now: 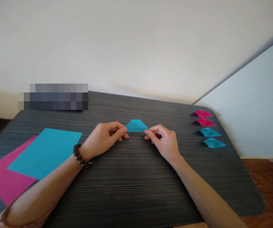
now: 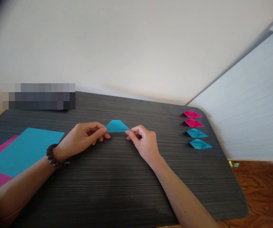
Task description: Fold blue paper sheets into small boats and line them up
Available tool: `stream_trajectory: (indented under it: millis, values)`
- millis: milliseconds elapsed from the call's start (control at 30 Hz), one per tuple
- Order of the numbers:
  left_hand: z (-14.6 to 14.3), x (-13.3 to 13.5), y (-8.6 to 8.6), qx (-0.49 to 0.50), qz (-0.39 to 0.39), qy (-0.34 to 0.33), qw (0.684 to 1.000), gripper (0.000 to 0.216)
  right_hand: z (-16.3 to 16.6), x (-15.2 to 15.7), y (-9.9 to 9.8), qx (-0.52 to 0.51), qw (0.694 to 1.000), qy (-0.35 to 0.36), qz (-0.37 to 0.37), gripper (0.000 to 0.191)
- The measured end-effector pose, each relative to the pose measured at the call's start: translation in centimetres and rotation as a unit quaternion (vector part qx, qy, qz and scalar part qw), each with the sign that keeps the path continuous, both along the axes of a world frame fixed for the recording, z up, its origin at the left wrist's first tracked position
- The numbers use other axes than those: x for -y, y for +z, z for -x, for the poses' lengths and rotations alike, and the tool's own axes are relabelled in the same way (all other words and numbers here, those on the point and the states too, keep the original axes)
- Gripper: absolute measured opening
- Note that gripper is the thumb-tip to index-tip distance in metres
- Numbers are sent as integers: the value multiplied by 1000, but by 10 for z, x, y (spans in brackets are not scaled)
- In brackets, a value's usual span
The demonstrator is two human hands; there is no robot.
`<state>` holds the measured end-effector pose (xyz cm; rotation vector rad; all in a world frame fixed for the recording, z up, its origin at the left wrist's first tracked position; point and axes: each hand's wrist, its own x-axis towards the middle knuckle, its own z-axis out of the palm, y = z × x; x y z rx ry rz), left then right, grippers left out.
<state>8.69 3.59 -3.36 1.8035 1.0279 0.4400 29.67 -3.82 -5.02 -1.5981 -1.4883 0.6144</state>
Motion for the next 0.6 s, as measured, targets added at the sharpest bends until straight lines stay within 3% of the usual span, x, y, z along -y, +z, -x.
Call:
stream_trajectory:
  millis: [400, 600]
  values:
    - [2, -1, 0, -11, -12, 49, 999, 33, 0, 2, 0, -43, 999, 25, 21, 20]
    - [2, 0, 0, -17, -41, 38, 998, 33, 0, 1, 2, -59, 997, 35, 27, 20]
